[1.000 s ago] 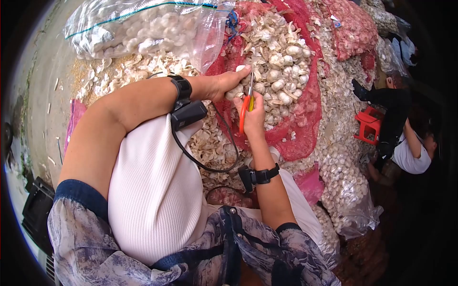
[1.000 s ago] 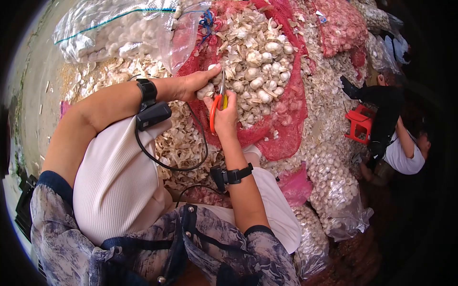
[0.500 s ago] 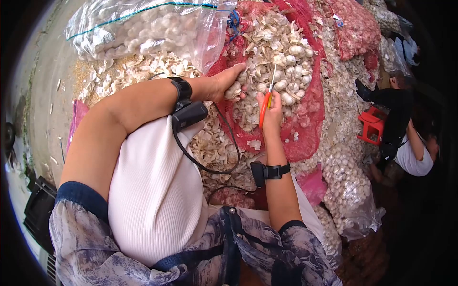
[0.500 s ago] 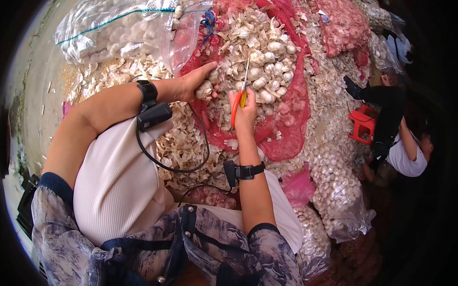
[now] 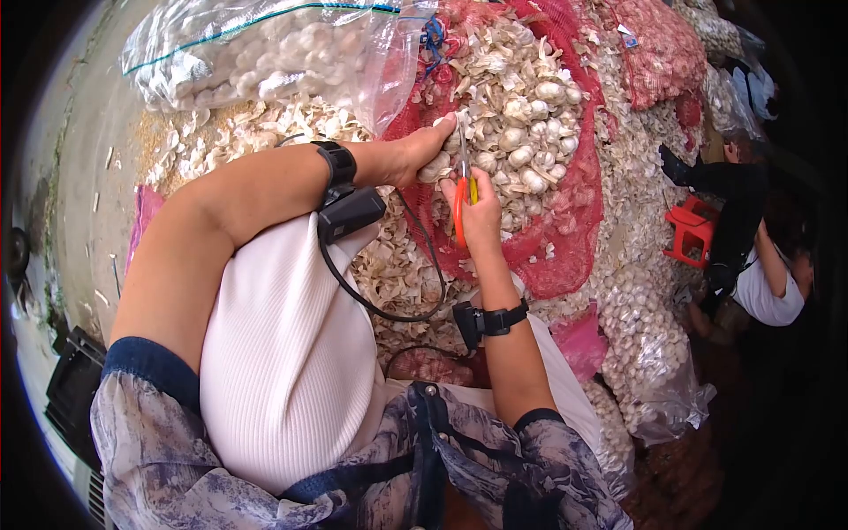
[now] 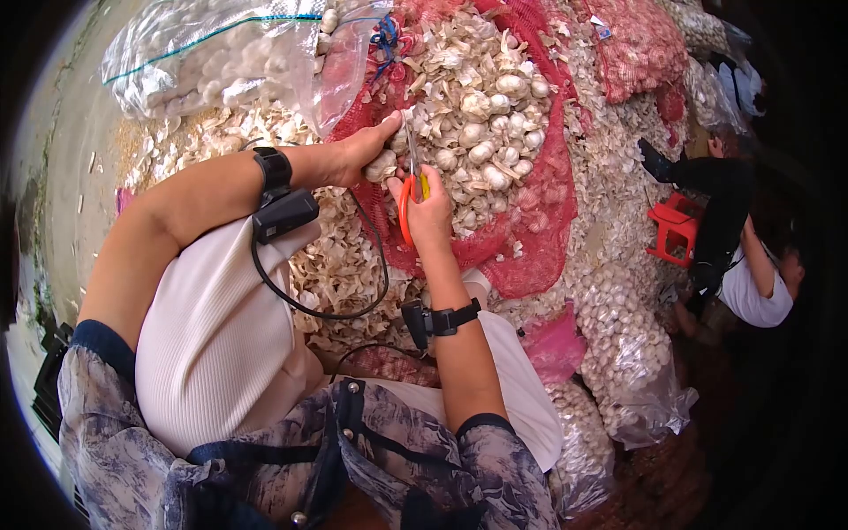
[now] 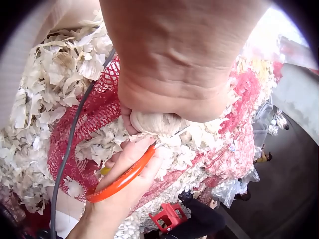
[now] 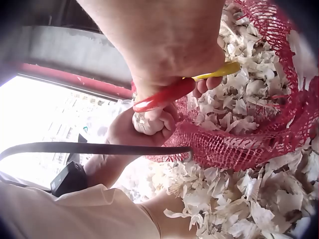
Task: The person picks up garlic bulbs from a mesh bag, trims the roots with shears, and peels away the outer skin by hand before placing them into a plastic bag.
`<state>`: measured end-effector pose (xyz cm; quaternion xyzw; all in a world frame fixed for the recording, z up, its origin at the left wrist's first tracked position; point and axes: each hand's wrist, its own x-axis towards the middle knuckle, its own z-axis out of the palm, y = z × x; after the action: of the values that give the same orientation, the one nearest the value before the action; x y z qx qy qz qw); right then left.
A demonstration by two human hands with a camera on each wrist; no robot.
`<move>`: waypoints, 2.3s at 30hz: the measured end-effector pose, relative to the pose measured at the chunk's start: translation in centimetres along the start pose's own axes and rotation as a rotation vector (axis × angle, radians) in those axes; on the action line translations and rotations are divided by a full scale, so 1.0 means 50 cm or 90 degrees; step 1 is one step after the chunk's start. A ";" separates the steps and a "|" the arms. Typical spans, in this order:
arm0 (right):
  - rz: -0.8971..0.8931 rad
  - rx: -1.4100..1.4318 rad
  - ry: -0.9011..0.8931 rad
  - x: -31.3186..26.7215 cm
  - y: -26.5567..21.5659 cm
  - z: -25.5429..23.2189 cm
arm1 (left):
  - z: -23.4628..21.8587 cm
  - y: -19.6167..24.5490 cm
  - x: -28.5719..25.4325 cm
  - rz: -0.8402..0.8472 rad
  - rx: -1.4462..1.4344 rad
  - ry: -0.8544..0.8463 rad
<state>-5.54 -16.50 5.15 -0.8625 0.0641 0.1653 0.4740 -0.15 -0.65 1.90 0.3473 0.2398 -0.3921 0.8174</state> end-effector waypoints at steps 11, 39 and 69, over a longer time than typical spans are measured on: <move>0.077 0.128 -0.001 0.040 0.025 -0.041 | 0.000 0.011 -0.019 -0.036 -0.013 0.013; 0.006 -0.046 0.001 0.011 0.030 -0.011 | -0.006 -0.006 0.005 0.029 0.067 -0.005; 0.030 -0.053 0.005 0.004 0.000 -0.007 | 0.002 -0.014 0.009 0.134 0.155 0.090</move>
<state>-5.25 -16.79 5.25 -0.8801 0.0795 0.1759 0.4337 -0.43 -1.25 1.42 0.4936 0.2098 -0.3046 0.7871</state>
